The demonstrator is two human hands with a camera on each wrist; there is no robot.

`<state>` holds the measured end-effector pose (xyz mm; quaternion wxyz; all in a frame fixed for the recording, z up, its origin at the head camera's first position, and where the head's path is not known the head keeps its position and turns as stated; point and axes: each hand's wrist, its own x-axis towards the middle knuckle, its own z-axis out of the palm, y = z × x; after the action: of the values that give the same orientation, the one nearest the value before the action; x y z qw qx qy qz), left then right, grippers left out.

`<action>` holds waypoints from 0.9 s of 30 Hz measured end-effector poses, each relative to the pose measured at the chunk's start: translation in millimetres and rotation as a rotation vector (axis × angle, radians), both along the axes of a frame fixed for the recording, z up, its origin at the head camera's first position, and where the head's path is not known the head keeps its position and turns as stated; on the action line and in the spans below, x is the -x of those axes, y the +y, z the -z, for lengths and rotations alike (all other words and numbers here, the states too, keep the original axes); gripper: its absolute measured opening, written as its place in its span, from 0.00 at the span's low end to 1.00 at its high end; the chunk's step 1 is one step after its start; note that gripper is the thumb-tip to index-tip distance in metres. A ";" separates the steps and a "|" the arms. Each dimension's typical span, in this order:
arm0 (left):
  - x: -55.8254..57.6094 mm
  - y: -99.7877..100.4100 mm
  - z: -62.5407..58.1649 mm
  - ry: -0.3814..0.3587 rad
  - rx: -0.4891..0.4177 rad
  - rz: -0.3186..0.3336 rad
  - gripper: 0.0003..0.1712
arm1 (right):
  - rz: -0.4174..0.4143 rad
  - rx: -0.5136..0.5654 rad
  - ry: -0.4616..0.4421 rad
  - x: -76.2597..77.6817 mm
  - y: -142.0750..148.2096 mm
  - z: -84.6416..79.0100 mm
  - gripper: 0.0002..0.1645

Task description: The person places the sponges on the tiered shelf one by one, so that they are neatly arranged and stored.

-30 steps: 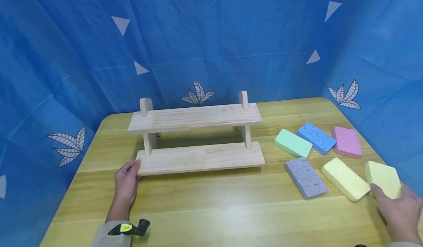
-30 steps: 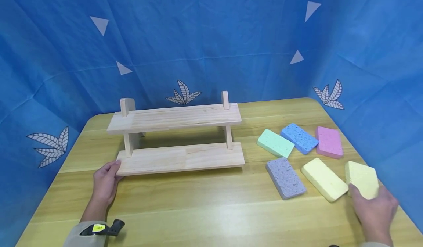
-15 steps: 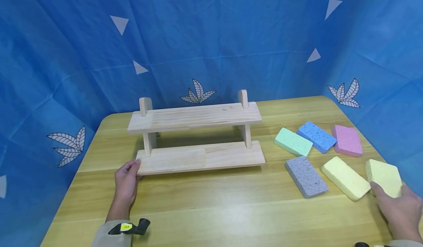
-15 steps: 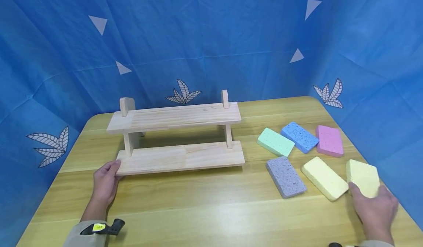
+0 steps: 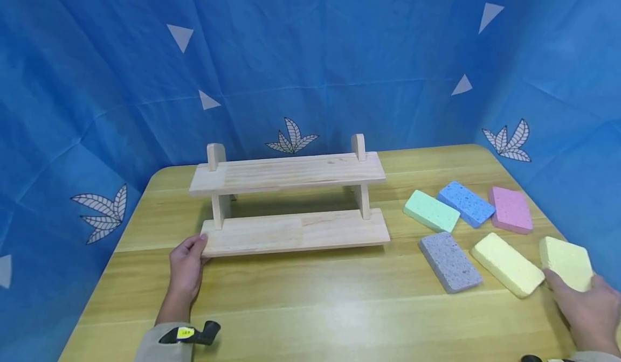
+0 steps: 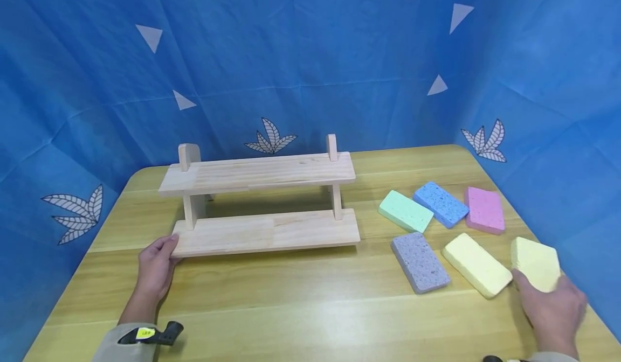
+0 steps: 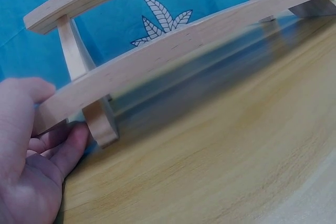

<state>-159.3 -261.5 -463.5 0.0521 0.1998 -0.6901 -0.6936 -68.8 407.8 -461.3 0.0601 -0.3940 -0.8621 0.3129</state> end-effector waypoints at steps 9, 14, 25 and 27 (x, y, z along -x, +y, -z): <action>2.6 1.3 0.4 0.015 -0.017 -0.003 0.22 | 0.007 0.040 -0.129 0.4 5.9 -2.0 0.53; 4.2 3.7 -0.1 0.025 -0.005 -0.009 0.19 | 0.039 0.079 -0.128 -1.5 6.6 -0.9 0.51; 3.5 3.2 1.4 0.055 -0.028 -0.048 0.12 | 0.050 0.112 -0.191 1.2 4.2 -16.4 0.55; 3.3 2.8 2.0 0.063 -0.033 -0.060 0.10 | 0.050 0.110 -0.187 4.9 3.9 -18.9 0.55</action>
<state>-162.7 -258.6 -465.5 0.0914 0.1995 -0.6701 -0.7090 -73.7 411.6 -442.4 -0.0343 -0.4453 -0.8355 0.3201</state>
